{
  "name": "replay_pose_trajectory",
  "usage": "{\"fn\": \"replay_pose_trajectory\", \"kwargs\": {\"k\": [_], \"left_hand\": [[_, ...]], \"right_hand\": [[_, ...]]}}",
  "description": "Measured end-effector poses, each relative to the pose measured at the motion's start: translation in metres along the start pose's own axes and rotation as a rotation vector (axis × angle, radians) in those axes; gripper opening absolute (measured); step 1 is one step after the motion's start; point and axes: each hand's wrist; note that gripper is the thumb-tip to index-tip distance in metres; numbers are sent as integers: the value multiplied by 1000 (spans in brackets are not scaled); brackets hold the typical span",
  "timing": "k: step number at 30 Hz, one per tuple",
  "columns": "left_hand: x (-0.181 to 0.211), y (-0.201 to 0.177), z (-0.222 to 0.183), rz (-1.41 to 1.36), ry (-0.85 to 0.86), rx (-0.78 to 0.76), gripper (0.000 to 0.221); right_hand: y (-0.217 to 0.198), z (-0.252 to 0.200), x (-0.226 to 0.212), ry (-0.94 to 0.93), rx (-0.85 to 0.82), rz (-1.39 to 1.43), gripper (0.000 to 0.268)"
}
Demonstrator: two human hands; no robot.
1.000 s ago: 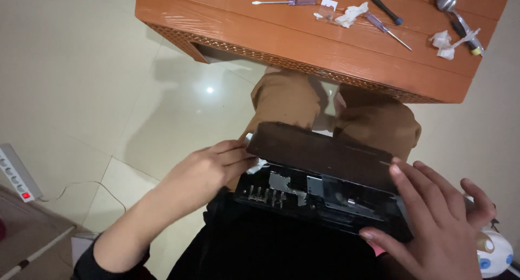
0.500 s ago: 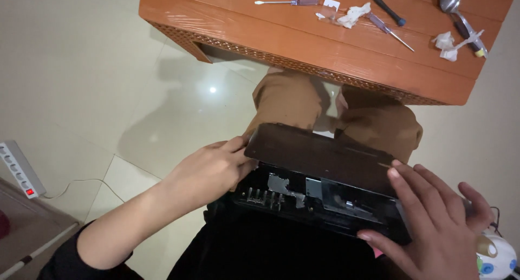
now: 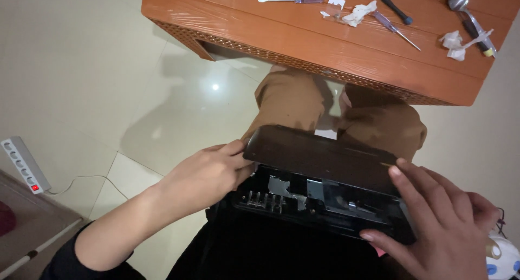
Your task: Prying open a laptop case and cleaning the interior with a tissue.
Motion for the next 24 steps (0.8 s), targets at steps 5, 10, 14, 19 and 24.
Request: {"fn": "replay_pose_trajectory", "kwargs": {"k": [5, 10, 14, 19, 24], "left_hand": [[0, -2, 1, 107, -20, 2, 28], [-5, 13, -3, 52, -70, -9, 32], [-6, 14, -1, -4, -45, 25, 25], [-6, 12, -5, 3, -26, 21, 30], [-3, 20, -5, 27, -79, 72, 24]], "right_hand": [[0, 5, 2, -2, 12, -7, 109], [0, 4, 1, 10, -20, -29, 110], [0, 3, 0, 10, -23, -3, 110], [1, 1, 2, 16, -44, -16, 109], [0, 1, -1, 14, -34, -16, 109]]}}
Point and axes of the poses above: each hand's wrist, its own z-axis towards the middle knuckle, its own y-axis out of the palm, x = y × z, and after that the axes turned 15 degrees about y, right-handed
